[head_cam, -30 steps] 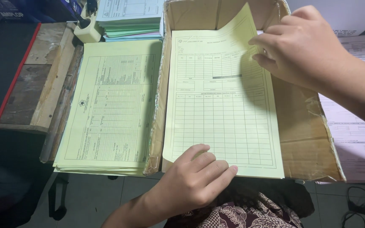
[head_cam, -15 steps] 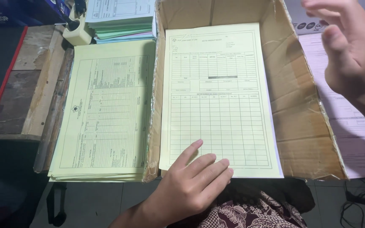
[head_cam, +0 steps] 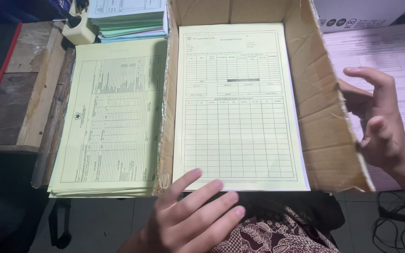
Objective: Sorting and placing various paper forms into a cardboard box
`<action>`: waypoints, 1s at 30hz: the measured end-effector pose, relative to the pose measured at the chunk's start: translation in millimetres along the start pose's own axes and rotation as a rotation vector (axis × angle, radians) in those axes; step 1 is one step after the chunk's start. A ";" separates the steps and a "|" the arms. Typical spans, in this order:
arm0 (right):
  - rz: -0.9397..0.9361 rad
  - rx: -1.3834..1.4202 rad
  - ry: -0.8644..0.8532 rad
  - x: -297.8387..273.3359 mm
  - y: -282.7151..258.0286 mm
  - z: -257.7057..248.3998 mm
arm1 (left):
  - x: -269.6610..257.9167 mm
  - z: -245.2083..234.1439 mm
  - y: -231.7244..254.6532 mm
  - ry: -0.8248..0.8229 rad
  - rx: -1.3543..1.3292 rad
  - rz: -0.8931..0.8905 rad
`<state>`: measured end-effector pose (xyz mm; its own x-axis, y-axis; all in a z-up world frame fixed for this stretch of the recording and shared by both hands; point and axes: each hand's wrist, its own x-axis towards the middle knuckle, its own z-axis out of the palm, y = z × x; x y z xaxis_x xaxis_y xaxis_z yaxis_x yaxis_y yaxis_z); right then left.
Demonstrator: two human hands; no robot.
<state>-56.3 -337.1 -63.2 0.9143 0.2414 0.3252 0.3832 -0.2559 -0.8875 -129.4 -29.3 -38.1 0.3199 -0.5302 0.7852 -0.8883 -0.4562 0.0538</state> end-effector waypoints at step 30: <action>-0.267 -0.532 -0.288 -48.9 19.5 8.3 | -36.8 -24.5 -33.9 -0.420 -0.086 -0.569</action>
<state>-94.7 -346.1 -99.2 0.7356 0.5823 0.3461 0.6719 -0.5624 -0.4819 -119.1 23.2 -53.7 0.8261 -0.4653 0.3178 -0.5633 -0.6952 0.4464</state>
